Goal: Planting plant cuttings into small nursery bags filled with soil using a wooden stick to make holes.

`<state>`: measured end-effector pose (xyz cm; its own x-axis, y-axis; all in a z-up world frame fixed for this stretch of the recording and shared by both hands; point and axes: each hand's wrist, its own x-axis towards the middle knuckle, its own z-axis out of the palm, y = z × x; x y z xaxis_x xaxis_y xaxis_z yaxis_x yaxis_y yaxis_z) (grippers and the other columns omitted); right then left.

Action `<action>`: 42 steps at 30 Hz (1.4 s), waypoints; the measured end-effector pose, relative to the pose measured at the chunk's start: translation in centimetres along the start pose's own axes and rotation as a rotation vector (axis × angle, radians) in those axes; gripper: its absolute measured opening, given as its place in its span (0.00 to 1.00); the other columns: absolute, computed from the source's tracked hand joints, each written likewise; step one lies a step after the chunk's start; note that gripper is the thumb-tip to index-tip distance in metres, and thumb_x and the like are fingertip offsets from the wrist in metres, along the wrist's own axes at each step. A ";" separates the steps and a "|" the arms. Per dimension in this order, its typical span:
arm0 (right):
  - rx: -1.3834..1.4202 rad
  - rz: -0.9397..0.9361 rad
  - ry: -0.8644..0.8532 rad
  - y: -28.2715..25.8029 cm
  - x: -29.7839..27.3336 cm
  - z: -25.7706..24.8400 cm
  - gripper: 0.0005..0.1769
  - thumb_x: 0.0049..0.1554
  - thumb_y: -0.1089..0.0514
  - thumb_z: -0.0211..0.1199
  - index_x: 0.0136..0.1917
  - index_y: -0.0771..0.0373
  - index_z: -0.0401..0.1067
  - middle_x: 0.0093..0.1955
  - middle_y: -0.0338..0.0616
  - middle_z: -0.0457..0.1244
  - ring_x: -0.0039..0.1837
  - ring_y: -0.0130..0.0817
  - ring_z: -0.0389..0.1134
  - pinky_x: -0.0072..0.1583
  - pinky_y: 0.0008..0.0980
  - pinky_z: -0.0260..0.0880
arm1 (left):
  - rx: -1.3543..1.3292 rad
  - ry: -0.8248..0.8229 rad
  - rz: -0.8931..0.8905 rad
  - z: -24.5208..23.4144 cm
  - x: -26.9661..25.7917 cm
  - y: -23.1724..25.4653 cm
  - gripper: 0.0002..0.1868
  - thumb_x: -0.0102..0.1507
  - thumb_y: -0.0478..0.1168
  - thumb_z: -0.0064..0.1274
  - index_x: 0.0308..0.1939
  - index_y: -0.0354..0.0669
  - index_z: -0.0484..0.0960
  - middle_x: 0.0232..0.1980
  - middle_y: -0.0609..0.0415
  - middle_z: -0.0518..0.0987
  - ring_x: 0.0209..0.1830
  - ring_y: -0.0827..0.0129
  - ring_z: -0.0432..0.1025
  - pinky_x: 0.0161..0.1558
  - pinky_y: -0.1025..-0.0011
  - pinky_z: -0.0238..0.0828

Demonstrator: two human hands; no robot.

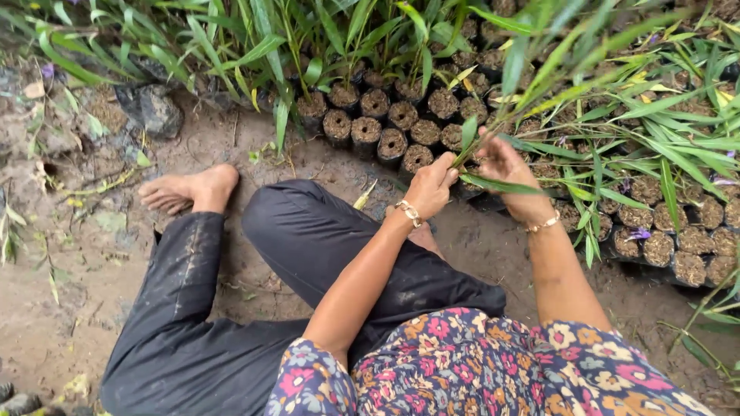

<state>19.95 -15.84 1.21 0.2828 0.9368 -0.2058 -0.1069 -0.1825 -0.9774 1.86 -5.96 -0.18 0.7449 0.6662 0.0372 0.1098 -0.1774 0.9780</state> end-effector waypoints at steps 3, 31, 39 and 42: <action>0.026 -0.165 -0.166 -0.1 4.0 -0.5 0.30 0.63 0.62 0.56 0.77 0.65 0.57 0.59 0.49 0.59 0.43 0.20 0.60 0.36 0.15 0.66 | 0.155 0.004 -0.030 -1.1 -0.2 0.3 0.08 0.72 0.41 0.37 0.41 0.43 0.68 0.31 0.42 0.72 0.34 0.43 0.73 0.34 0.55 0.68; -1.126 -0.331 -0.172 16.3 31.6 9.9 0.15 0.59 0.48 0.65 0.47 0.61 0.82 0.40 0.54 0.71 0.49 0.56 0.73 0.51 0.50 0.73 | -0.419 0.851 -0.457 -4.8 1.5 -3.6 0.45 0.63 0.26 0.47 0.82 0.46 0.46 0.82 0.35 0.40 0.61 0.52 0.69 0.43 0.68 0.84; -1.132 -0.429 -0.015 18.7 31.0 10.8 0.42 0.42 0.23 0.73 0.50 0.61 0.82 0.37 0.58 0.70 0.42 0.63 0.71 0.46 0.55 0.73 | -0.623 0.758 -0.500 -5.9 1.0 -1.2 0.41 0.65 0.27 0.48 0.80 0.50 0.52 0.79 0.30 0.41 0.68 0.40 0.66 0.47 0.54 0.86; -1.169 -0.043 0.028 19.3 31.5 13.5 0.20 0.49 0.42 0.72 0.46 0.58 0.82 0.37 0.52 0.71 0.45 0.54 0.74 0.45 0.48 0.78 | -0.671 0.713 -0.512 -5.3 0.9 -0.6 0.42 0.63 0.29 0.52 0.80 0.49 0.53 0.78 0.31 0.42 0.65 0.43 0.68 0.44 0.55 0.86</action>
<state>13.89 14.22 -23.52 0.2873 0.9446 -0.1585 0.8409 -0.3280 -0.4306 -1.04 -1.45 0.33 0.1390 0.8516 -0.5055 -0.2435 0.5242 0.8161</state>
